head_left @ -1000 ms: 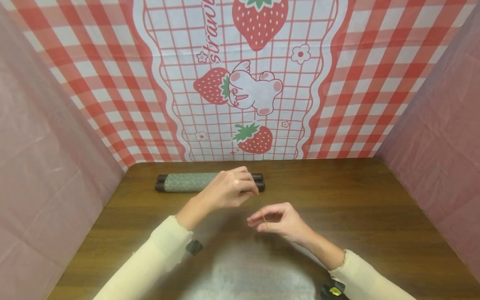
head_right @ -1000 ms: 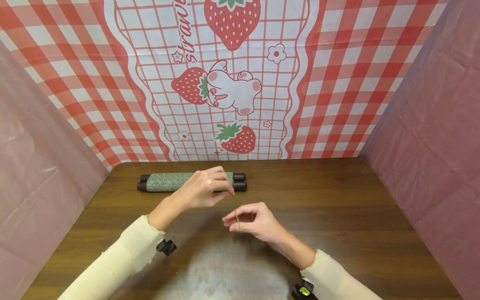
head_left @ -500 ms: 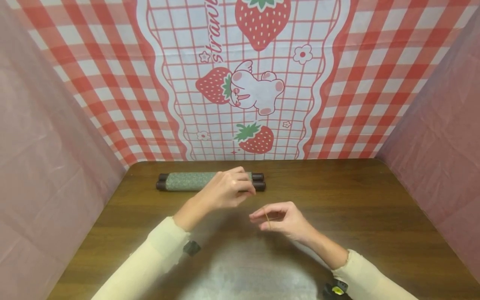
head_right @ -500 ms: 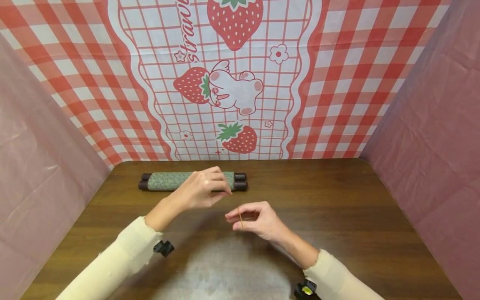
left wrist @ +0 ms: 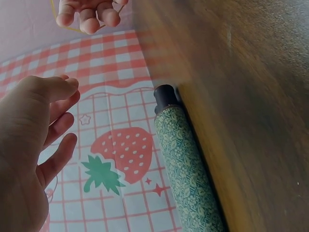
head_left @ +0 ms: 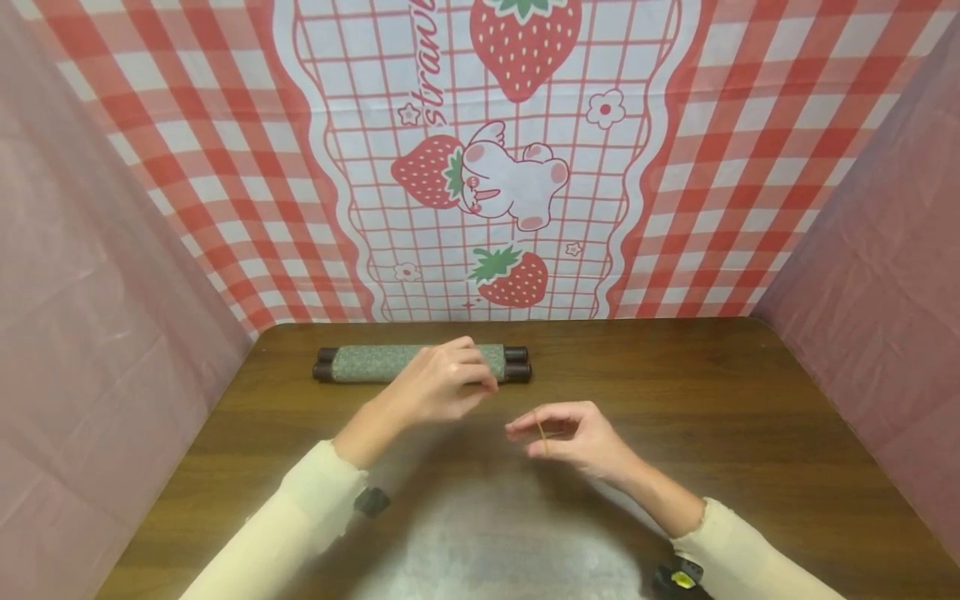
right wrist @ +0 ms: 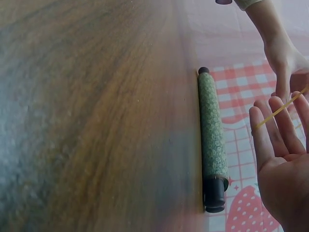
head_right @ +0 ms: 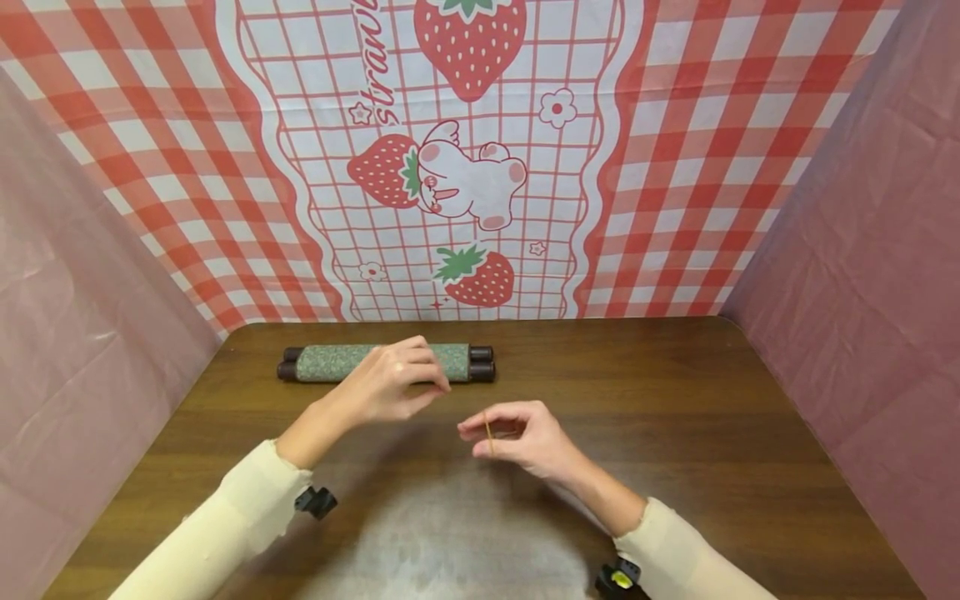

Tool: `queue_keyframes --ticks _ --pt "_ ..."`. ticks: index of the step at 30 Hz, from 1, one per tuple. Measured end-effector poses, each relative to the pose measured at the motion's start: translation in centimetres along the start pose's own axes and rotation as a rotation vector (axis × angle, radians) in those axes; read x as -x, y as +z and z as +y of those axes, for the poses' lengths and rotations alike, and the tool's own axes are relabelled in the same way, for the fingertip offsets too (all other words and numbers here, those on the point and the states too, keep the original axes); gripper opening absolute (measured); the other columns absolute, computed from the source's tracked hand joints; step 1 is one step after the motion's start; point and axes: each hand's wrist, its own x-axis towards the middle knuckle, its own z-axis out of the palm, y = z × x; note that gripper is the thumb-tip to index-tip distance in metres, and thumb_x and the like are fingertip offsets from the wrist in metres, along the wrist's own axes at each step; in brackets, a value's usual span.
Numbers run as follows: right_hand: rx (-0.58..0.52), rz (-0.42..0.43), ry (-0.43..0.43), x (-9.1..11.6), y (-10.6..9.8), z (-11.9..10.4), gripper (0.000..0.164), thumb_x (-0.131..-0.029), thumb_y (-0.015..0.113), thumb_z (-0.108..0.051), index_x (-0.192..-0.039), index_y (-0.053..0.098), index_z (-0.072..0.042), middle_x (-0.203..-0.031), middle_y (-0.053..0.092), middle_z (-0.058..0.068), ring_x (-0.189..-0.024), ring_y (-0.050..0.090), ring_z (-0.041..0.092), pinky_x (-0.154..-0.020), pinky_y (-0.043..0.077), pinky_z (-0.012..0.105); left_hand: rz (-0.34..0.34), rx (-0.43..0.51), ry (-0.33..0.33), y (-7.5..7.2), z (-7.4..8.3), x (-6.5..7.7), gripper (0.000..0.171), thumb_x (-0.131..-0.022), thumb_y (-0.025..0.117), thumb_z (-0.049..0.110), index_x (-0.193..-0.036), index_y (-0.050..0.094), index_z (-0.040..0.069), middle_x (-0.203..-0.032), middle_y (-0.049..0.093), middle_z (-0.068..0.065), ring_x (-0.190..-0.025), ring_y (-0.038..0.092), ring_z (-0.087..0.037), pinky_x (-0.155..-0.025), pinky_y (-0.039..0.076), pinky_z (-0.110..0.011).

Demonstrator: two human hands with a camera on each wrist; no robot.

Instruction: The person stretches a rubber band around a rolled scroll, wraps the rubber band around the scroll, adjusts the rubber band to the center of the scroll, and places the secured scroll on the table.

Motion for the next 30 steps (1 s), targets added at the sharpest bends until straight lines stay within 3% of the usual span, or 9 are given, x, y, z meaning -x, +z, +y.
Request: queue_keyframes --ticks 11,16,26,30 --pt "0.085 0.038 0.005 0.2 -0.8 -0.2 0.028 -0.095 0.081 0.006 -0.123 0.080 0.008 -0.124 0.081 0.029 -0.113 0.084 0.009 -0.101 0.067 0.030 0.006 -0.038 -0.001 -0.3 -0.1 0.9 0.013 -0.086 0.094 0.012 -0.093 0.085 0.019 -0.094 0.083 0.005 -0.092 0.073 -0.015 -0.077 0.064 -0.024" --pt "0.083 0.041 0.020 0.3 -1.2 -0.3 0.029 -0.095 0.082 0.004 -0.124 0.079 0.008 -0.125 0.081 0.030 -0.113 0.084 0.010 -0.101 0.068 0.032 0.015 -0.052 0.000 -0.5 0.0 1.5 0.013 -0.085 0.093 0.011 -0.092 0.084 0.019 -0.092 0.082 0.006 -0.090 0.071 -0.015 -0.075 0.063 -0.023" --pt "0.087 0.057 0.020 0.8 -2.1 -0.6 0.030 -0.096 0.080 0.005 -0.126 0.078 0.010 -0.125 0.082 0.027 -0.113 0.084 0.007 -0.100 0.066 0.025 0.018 -0.073 0.002 -0.9 -0.3 2.8 0.016 -0.082 0.095 0.010 -0.091 0.084 0.017 -0.091 0.081 0.004 -0.089 0.072 -0.015 -0.073 0.062 -0.021" --pt "0.075 0.058 0.005 0.8 -2.3 -0.7 0.030 -0.096 0.079 0.008 -0.125 0.077 0.012 -0.124 0.085 0.019 -0.112 0.084 0.008 -0.099 0.067 0.027 0.022 -0.065 -0.004 -1.0 -0.5 3.2 0.018 -0.081 0.095 0.008 -0.092 0.084 0.016 -0.091 0.081 0.003 -0.089 0.072 -0.015 -0.072 0.062 -0.021"
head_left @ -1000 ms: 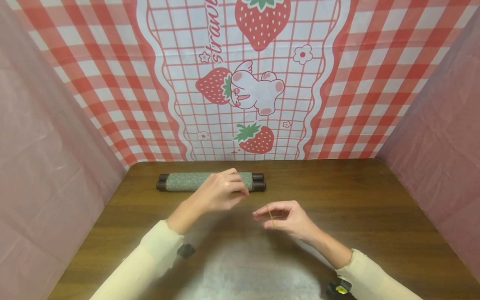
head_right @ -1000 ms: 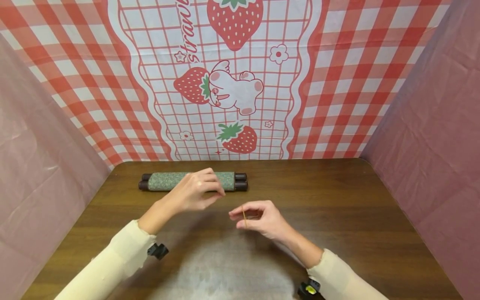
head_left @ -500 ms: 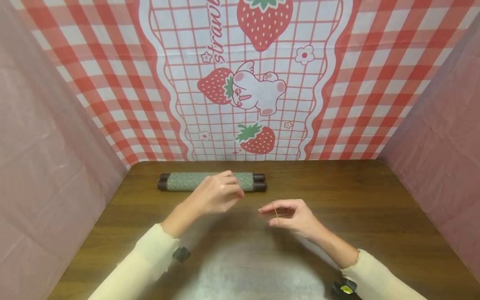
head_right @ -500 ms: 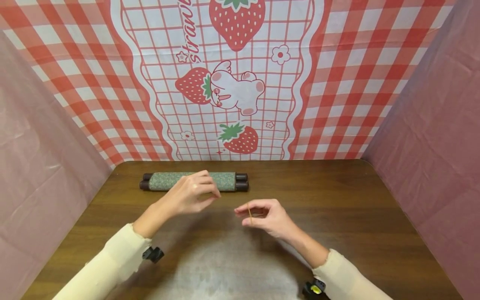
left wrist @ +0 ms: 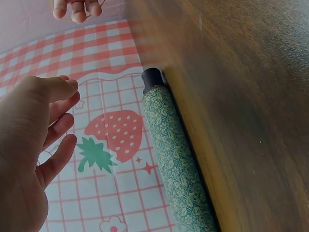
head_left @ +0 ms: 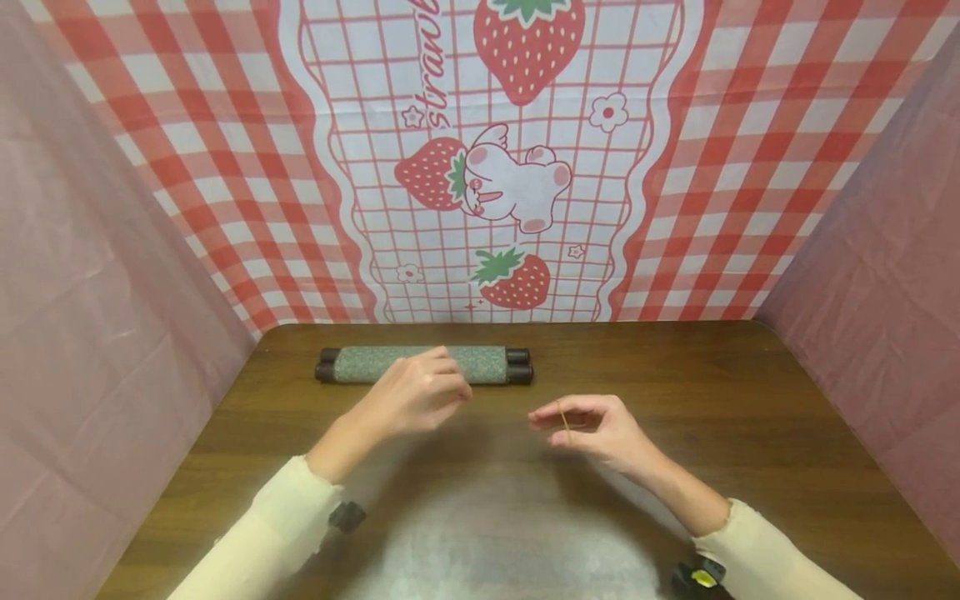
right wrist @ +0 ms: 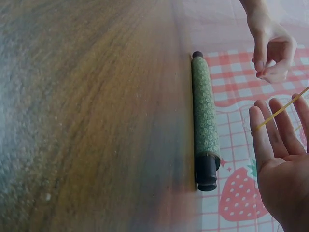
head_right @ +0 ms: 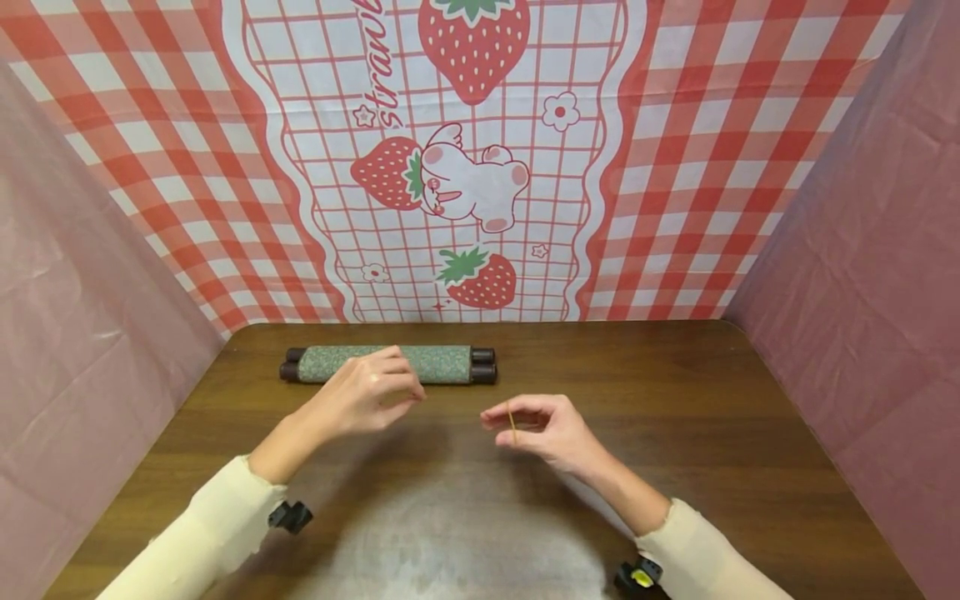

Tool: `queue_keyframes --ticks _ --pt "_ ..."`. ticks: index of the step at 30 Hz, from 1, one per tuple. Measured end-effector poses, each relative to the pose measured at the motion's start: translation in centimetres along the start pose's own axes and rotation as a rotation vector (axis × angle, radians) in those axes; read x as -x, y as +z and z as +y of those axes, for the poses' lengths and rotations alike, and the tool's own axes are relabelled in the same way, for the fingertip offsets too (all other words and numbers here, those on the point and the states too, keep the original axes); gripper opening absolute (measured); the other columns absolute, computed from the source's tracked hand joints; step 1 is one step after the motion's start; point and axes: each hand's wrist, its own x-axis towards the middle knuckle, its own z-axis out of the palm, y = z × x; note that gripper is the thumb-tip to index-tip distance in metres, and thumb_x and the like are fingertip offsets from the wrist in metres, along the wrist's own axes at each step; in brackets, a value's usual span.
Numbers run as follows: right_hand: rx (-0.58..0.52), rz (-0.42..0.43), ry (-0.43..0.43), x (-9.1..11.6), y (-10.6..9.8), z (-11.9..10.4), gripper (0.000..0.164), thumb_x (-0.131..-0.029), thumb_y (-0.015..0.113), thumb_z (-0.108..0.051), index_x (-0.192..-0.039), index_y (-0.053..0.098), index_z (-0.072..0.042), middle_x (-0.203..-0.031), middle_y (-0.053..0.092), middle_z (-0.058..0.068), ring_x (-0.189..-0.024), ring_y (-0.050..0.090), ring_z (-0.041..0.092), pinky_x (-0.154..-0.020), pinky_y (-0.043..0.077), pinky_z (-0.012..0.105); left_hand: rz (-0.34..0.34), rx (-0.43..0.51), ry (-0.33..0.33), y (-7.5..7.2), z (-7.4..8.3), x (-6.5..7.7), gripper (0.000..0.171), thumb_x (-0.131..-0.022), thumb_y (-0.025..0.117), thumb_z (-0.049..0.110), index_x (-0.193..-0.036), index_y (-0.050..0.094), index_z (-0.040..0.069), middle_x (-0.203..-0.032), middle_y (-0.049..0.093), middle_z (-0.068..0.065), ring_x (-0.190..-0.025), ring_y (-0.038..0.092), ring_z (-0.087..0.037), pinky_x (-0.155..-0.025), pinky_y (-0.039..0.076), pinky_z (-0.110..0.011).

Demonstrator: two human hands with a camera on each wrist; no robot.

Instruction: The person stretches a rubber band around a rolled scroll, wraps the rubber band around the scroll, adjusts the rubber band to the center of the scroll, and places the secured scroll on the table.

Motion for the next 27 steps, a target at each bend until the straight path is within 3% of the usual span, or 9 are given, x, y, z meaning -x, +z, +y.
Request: queue_keyframes --ticks 6,9,22,27 --pt "-0.022 0.007 -0.009 0.1 -0.1 0.0 0.026 -0.095 0.079 0.009 -0.120 0.077 0.014 -0.119 0.088 -0.008 -0.105 0.085 0.010 -0.095 0.068 0.027 -0.005 0.013 -0.004 0.0 0.0 0.2 0.018 -0.081 0.095 0.009 -0.092 0.084 0.017 -0.091 0.081 0.004 -0.089 0.073 -0.015 -0.073 0.063 -0.021" --pt "0.003 0.019 -0.012 0.1 -0.2 0.0 0.023 -0.095 0.080 0.008 -0.117 0.078 0.013 -0.117 0.086 -0.015 -0.104 0.083 0.006 -0.093 0.068 0.025 0.000 0.013 -0.005 -0.1 0.0 0.3 0.018 -0.081 0.096 0.010 -0.092 0.084 0.018 -0.090 0.081 0.004 -0.089 0.073 -0.014 -0.072 0.062 -0.020" --pt "0.035 0.046 -0.020 0.4 -0.6 0.0 0.021 -0.095 0.082 0.004 -0.115 0.080 0.009 -0.114 0.083 -0.018 -0.106 0.074 0.001 -0.091 0.064 0.021 -0.008 0.029 -0.023 -0.6 -0.3 1.3 0.018 -0.081 0.095 0.007 -0.092 0.084 0.016 -0.089 0.080 0.004 -0.089 0.071 -0.015 -0.072 0.063 -0.024" --pt "0.046 0.048 -0.040 0.6 -0.8 0.1 0.020 -0.095 0.082 0.005 -0.115 0.080 0.008 -0.113 0.083 -0.017 -0.102 0.074 0.005 -0.091 0.063 0.020 -0.022 0.026 -0.037 -0.8 -0.4 1.7 0.017 -0.081 0.094 0.008 -0.092 0.084 0.016 -0.088 0.080 0.005 -0.087 0.070 -0.015 -0.068 0.060 -0.022"
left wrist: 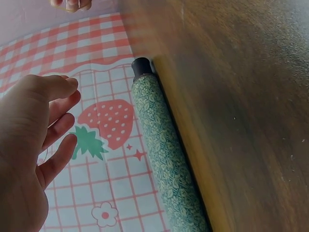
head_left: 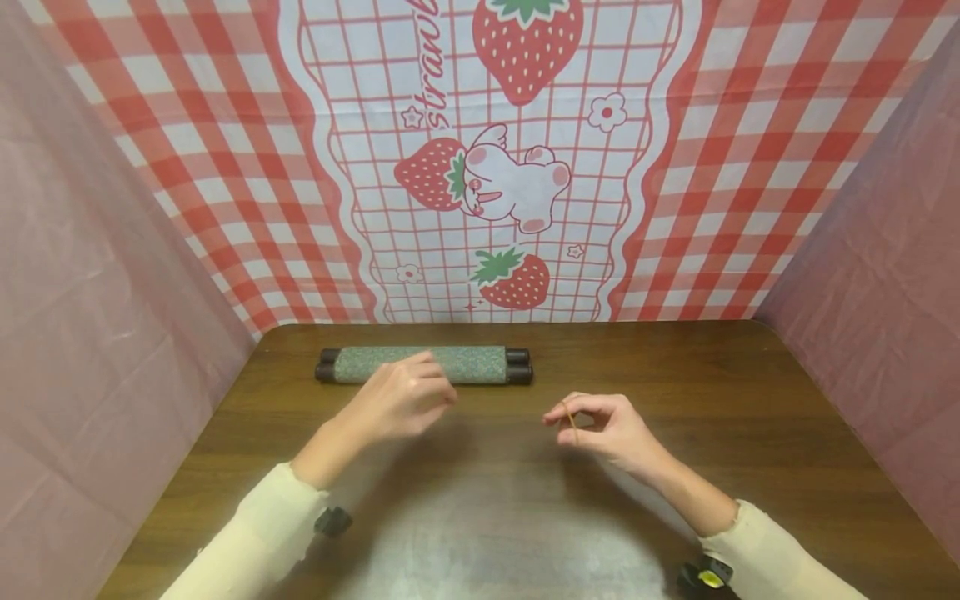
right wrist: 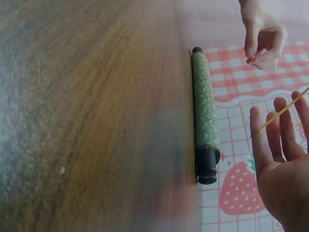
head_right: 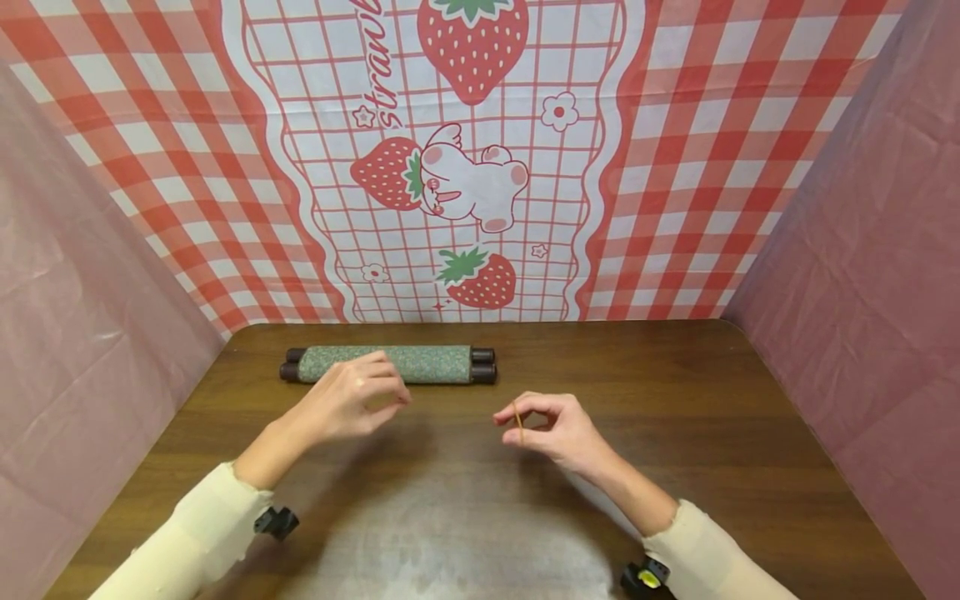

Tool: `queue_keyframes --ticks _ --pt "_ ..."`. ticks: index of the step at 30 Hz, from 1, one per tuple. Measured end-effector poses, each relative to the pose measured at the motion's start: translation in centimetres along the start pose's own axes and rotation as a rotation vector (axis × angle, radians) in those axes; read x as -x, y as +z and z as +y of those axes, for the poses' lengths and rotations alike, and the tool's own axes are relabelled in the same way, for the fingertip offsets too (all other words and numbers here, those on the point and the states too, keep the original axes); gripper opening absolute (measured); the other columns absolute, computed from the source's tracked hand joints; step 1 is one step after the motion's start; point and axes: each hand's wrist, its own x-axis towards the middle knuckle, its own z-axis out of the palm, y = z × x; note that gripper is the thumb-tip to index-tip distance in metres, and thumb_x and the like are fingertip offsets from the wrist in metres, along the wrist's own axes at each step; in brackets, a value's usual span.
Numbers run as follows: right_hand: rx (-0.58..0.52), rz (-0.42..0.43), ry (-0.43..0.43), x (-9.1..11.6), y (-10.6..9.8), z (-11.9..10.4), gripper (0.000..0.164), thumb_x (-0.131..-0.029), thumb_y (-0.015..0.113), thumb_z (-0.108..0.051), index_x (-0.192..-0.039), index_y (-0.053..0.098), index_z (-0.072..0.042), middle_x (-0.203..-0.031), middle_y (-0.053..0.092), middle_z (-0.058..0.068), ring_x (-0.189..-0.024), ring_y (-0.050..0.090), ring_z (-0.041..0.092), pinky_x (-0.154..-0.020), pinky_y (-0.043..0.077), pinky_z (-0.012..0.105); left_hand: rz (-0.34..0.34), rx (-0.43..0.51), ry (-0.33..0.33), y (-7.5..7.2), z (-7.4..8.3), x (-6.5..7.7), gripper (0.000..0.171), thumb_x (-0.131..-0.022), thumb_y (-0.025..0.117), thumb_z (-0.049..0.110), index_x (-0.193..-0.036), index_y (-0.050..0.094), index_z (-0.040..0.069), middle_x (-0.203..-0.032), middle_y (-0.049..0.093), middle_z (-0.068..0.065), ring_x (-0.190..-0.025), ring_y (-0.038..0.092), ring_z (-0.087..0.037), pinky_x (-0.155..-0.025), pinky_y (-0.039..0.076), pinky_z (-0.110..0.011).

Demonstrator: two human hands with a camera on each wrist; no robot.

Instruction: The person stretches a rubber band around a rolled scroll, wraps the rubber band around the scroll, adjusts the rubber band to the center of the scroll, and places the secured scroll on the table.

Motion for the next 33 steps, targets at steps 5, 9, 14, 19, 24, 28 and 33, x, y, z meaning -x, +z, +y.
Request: queue_keyframes --ticks 5,9,14,19,24,28,33 --pt "-0.018 0.001 -0.019 0.0 -0.2 0.0 0.022 -0.094 0.080 0.010 -0.116 0.079 0.011 -0.114 0.083 -0.015 -0.099 0.073 0.007 -0.091 0.062 0.020 0.002 -0.004 -0.004 0.0 0.0 0.3 0.017 -0.081 0.095 0.008 -0.091 0.083 0.016 -0.088 0.080 0.005 -0.087 0.069 -0.014 -0.065 0.057 -0.018" --pt "-0.029 0.005 -0.032 -0.1 -0.3 0.1 0.025 -0.093 0.078 0.013 -0.118 0.077 0.012 -0.117 0.083 -0.014 -0.100 0.073 0.007 -0.092 0.063 0.021 0.002 -0.005 -0.004 -0.1 -0.1 0.5 0.019 -0.080 0.096 0.008 -0.091 0.083 0.017 -0.088 0.080 0.005 -0.087 0.070 -0.014 -0.066 0.058 -0.018" --pt "-0.050 0.006 -0.043 -0.2 -0.3 0.2 0.027 -0.095 0.078 0.012 -0.121 0.075 0.014 -0.120 0.082 -0.012 -0.102 0.074 0.007 -0.092 0.065 0.021 0.004 -0.006 -0.008 -0.1 -0.3 0.6 0.018 -0.080 0.096 0.009 -0.091 0.084 0.016 -0.088 0.080 0.004 -0.088 0.071 -0.014 -0.070 0.061 -0.021" --pt "-0.051 0.015 -0.035 -0.3 -0.3 0.1 0.030 -0.095 0.079 0.011 -0.124 0.073 0.015 -0.123 0.081 -0.014 -0.105 0.075 0.004 -0.090 0.068 0.025 0.017 -0.002 -0.019 -0.1 -0.4 0.9 0.019 -0.079 0.096 0.008 -0.091 0.084 0.016 -0.087 0.080 0.005 -0.086 0.070 -0.014 -0.071 0.062 -0.024" --pt "-0.024 0.036 -0.031 -0.3 -0.5 -0.1 0.033 -0.094 0.079 0.013 -0.126 0.072 0.017 -0.123 0.079 -0.013 -0.110 0.074 0.004 -0.090 0.070 0.028 0.017 -0.004 -0.028 -0.1 -0.6 1.3 0.017 -0.081 0.094 0.008 -0.091 0.084 0.017 -0.086 0.079 0.005 -0.085 0.068 -0.013 -0.071 0.062 -0.025" --pt "0.003 0.047 -0.027 -0.2 -0.5 -0.1 0.034 -0.093 0.081 0.012 -0.126 0.072 0.016 -0.123 0.077 -0.014 -0.112 0.072 0.003 -0.088 0.070 0.029 0.007 -0.011 -0.043 -0.1 -0.6 1.5 0.016 -0.082 0.093 0.011 -0.092 0.083 0.018 -0.087 0.079 0.005 -0.087 0.069 -0.014 -0.071 0.062 -0.024" --pt "0.008 0.049 -0.041 -0.2 -0.5 -0.1 0.034 -0.093 0.083 0.008 -0.126 0.077 0.006 -0.123 0.076 -0.013 -0.113 0.072 0.001 -0.087 0.070 0.029 -0.011 -0.017 -0.079 -0.3 -0.5 1.8 0.012 -0.084 0.093 0.018 -0.092 0.083 0.018 -0.088 0.079 0.005 -0.087 0.069 -0.014 -0.068 0.059 -0.022"
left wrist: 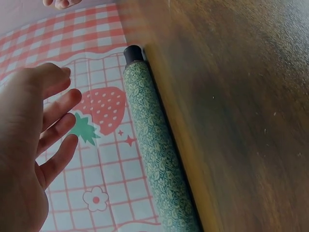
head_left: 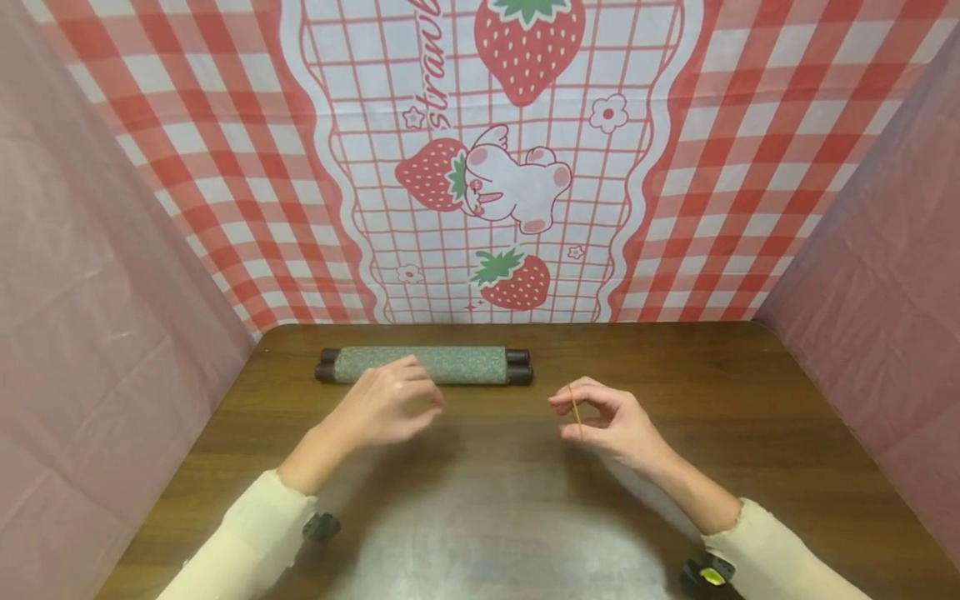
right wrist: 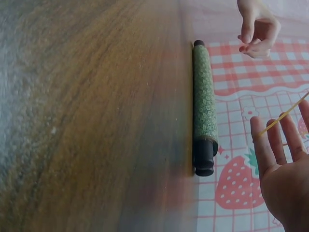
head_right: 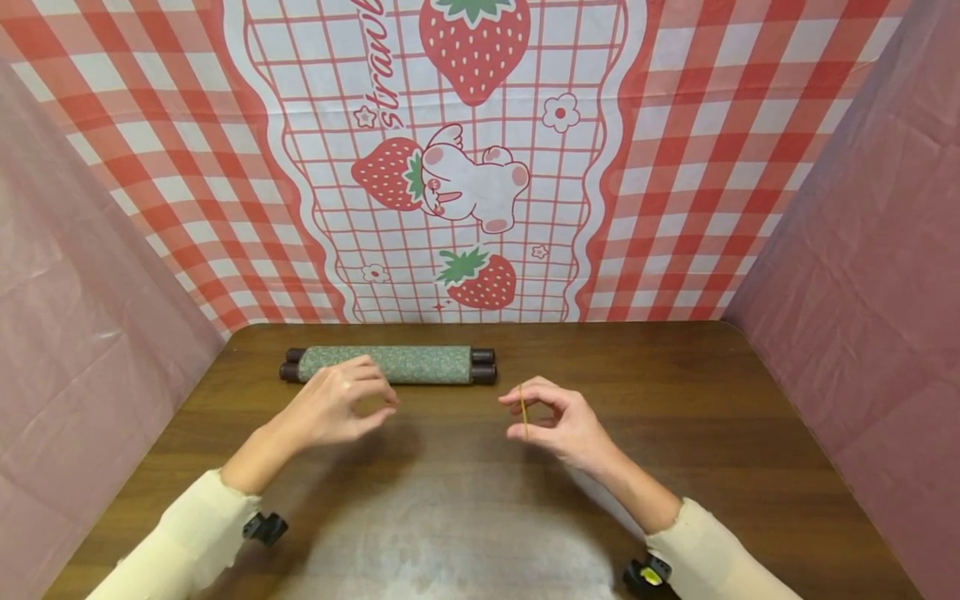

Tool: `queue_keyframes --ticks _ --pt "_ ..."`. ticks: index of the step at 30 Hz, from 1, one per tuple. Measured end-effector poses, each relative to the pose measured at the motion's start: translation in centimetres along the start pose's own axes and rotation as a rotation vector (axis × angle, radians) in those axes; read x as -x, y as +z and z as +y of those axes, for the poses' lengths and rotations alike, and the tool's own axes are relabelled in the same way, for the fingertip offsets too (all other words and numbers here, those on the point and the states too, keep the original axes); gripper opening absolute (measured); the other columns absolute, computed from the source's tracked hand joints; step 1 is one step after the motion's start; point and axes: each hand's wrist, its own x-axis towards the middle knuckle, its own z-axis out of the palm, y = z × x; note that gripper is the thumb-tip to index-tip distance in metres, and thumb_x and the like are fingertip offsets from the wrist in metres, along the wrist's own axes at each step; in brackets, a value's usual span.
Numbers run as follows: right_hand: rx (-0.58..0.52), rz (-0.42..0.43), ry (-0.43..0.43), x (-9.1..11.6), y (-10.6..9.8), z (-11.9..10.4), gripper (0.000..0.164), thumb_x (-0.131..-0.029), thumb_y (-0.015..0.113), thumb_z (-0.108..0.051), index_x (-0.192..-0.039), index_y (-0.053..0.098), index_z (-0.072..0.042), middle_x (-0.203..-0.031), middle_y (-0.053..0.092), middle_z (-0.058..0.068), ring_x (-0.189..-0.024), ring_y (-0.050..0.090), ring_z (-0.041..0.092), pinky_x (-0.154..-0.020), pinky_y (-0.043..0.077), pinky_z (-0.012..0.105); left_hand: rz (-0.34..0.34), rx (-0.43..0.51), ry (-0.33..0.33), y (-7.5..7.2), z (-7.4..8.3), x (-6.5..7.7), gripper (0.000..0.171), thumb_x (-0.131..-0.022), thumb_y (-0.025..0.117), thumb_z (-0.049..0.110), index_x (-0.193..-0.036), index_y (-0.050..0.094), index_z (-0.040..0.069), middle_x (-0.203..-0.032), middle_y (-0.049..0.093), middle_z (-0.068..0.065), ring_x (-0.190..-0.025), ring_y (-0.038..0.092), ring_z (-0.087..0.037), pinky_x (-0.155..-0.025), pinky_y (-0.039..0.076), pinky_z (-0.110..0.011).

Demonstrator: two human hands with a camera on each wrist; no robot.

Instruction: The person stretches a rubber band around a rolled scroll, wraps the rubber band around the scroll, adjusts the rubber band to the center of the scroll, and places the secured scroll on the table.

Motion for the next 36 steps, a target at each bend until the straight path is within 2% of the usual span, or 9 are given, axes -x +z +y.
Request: queue_keyframes --ticks 8,12,19,26,36 --pt "-0.009 -0.006 -0.096 -0.1 -0.1 0.4 0.041 -0.091 0.083 0.013 -0.126 0.079 -0.008 -0.131 0.074 -0.013 -0.124 0.068 0.002 -0.095 0.068 0.025 -0.025 0.002 -0.065 -0.6 -0.2 0.2 0.019 -0.086 0.091 0.031 -0.097 0.084 0.017 -0.093 0.081 0.003 -0.091 0.073 -0.016 -0.067 0.061 -0.026" --pt "-0.017 -0.013 -0.101 -0.1 -0.2 0.4 0.038 -0.092 0.083 0.011 -0.126 0.078 -0.005 -0.134 0.073 -0.013 -0.127 0.068 0.001 -0.095 0.069 0.028 -0.031 0.001 -0.079 -0.8 -0.4 0.1 0.019 -0.085 0.092 0.030 -0.097 0.084 0.017 -0.094 0.082 0.003 -0.092 0.073 -0.017 -0.068 0.061 -0.026" --pt "-0.008 -0.010 -0.073 -0.2 -0.4 0.4 0.040 -0.092 0.082 0.013 -0.130 0.073 0.005 -0.140 0.069 -0.015 -0.128 0.072 0.002 -0.102 0.067 0.028 -0.055 -0.012 -0.132 -0.7 -1.0 0.6 0.020 -0.085 0.092 0.028 -0.099 0.084 0.015 -0.097 0.083 0.000 -0.092 0.073 -0.019 -0.064 0.054 -0.021" --pt "0.013 -0.007 -0.055 -0.1 -0.5 0.5 0.042 -0.091 0.082 0.014 -0.131 0.074 0.002 -0.140 0.069 -0.015 -0.127 0.072 0.002 -0.102 0.067 0.029 -0.103 -0.036 -0.215 -0.8 -1.5 1.3 0.021 -0.087 0.090 0.032 -0.101 0.085 0.018 -0.100 0.084 0.001 -0.094 0.073 -0.019 -0.062 0.052 -0.022" --pt "0.050 0.005 -0.072 0.1 -0.6 0.5 0.043 -0.090 0.084 0.013 -0.131 0.074 0.002 -0.142 0.068 -0.016 -0.130 0.070 0.001 -0.100 0.068 0.031 -0.110 -0.066 -0.277 -0.7 -2.5 2.3 0.020 -0.088 0.088 0.034 -0.100 0.085 0.019 -0.100 0.084 0.001 -0.092 0.073 -0.020 -0.059 0.046 -0.020"
